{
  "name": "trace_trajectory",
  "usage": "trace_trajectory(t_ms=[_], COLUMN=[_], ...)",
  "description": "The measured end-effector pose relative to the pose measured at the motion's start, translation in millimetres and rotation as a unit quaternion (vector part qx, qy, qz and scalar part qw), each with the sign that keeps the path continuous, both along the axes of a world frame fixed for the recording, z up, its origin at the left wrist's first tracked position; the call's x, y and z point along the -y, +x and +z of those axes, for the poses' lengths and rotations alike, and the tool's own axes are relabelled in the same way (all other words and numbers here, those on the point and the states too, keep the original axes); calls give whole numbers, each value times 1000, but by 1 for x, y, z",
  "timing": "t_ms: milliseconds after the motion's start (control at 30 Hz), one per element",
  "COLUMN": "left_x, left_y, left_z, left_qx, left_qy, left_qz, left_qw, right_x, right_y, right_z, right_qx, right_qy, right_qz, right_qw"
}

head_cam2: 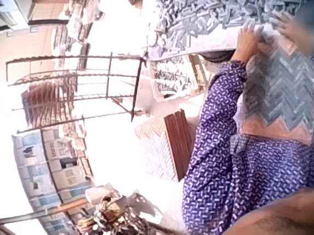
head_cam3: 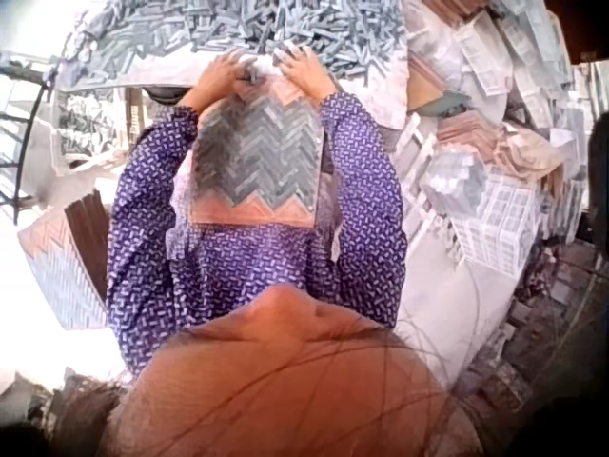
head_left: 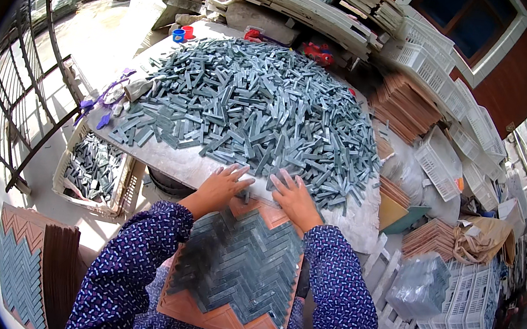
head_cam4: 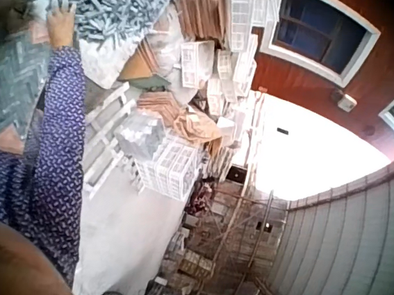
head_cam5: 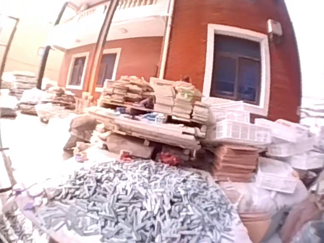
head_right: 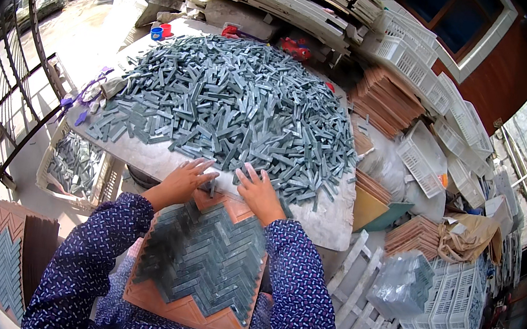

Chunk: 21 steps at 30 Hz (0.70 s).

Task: The person arranges small gray rectangular tiles by hand onto a square orange board in a herringbone pattern. They periodically flip the board to check alignment and continue placing tiles until the surface is covered.

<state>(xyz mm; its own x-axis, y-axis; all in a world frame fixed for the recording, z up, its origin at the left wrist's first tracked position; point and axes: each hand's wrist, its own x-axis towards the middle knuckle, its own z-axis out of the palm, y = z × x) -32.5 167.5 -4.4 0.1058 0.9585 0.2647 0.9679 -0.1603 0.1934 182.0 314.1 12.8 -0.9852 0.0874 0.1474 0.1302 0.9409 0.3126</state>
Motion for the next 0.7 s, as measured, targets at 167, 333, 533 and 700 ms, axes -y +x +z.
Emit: trace_trajectory(t_ms=[167,333,533,700], left_x=[-25,-41,-52,-66], left_y=[6,-9,-18,-36], left_z=[-4,-27,-8,-12], left_qx=[-45,-80,-69,-94], left_qy=[-97,-23,-45,75], left_qz=[-66,-101,-142,-163], left_qw=[992,991,986,979], right_x=[-19,-33,62,131], right_y=[17,55,123,182], right_z=[14,11,-8,-43], right_qx=[-231,-465,-499,-538], right_qy=[-74,-268,-526,-602], right_qz=[-183,-340,-244,-338], right_qw=[953,772,645,484])
